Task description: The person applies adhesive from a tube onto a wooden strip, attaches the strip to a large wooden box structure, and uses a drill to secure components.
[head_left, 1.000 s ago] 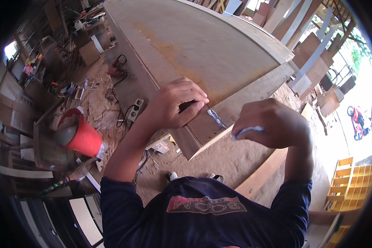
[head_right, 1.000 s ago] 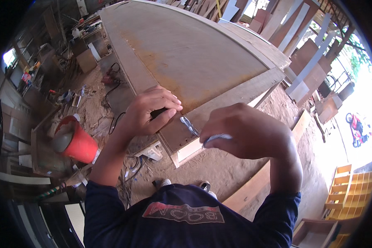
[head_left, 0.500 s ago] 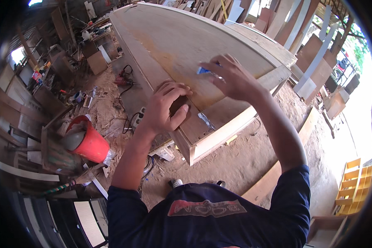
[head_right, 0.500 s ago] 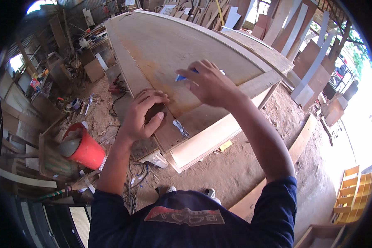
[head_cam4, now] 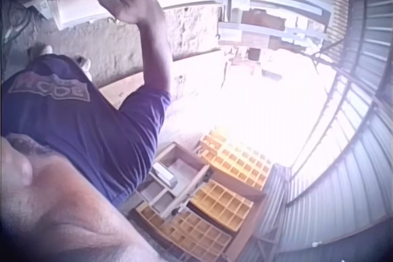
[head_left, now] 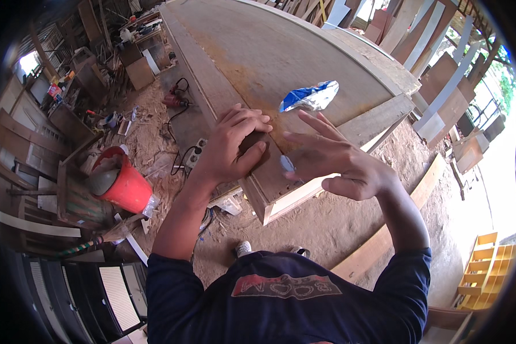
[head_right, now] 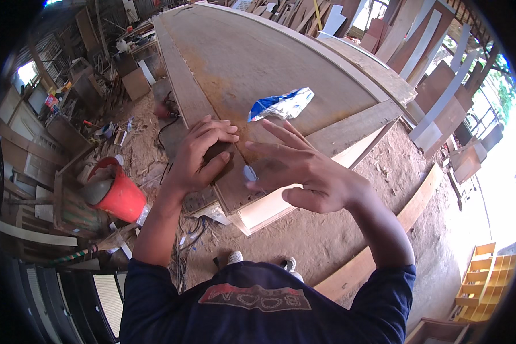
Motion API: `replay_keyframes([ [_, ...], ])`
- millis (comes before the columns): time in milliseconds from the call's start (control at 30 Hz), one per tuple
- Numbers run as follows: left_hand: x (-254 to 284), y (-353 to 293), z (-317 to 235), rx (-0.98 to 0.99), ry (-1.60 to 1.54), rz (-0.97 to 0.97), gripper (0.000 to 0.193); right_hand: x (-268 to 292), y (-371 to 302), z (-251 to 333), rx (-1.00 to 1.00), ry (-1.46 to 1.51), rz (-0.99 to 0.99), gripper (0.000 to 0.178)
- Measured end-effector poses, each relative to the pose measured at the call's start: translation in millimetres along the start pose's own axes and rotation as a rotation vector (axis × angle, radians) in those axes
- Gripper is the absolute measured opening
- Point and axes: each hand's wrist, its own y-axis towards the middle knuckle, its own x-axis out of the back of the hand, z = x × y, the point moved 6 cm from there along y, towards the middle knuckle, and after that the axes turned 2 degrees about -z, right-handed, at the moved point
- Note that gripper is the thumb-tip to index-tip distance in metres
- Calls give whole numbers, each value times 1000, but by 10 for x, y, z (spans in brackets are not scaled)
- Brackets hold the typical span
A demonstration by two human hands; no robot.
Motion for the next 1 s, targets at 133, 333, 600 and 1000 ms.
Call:
replay_keyframes([
  [133,-13,-19,14,-12,20,-2,33,39,-134,-71,-3,112,94,53],
  [333,-1,-13,20,-6,16,-18,33,16,40,-56,-48,106,-119,65],
  [600,11,-12,-17,-11,-1,-31,32,80,-59,144,-98,-207,11,63],
  [1000,9,17,-33,-7,5,-14,31,-112,46,-50,-98,-111,-54,67],
])
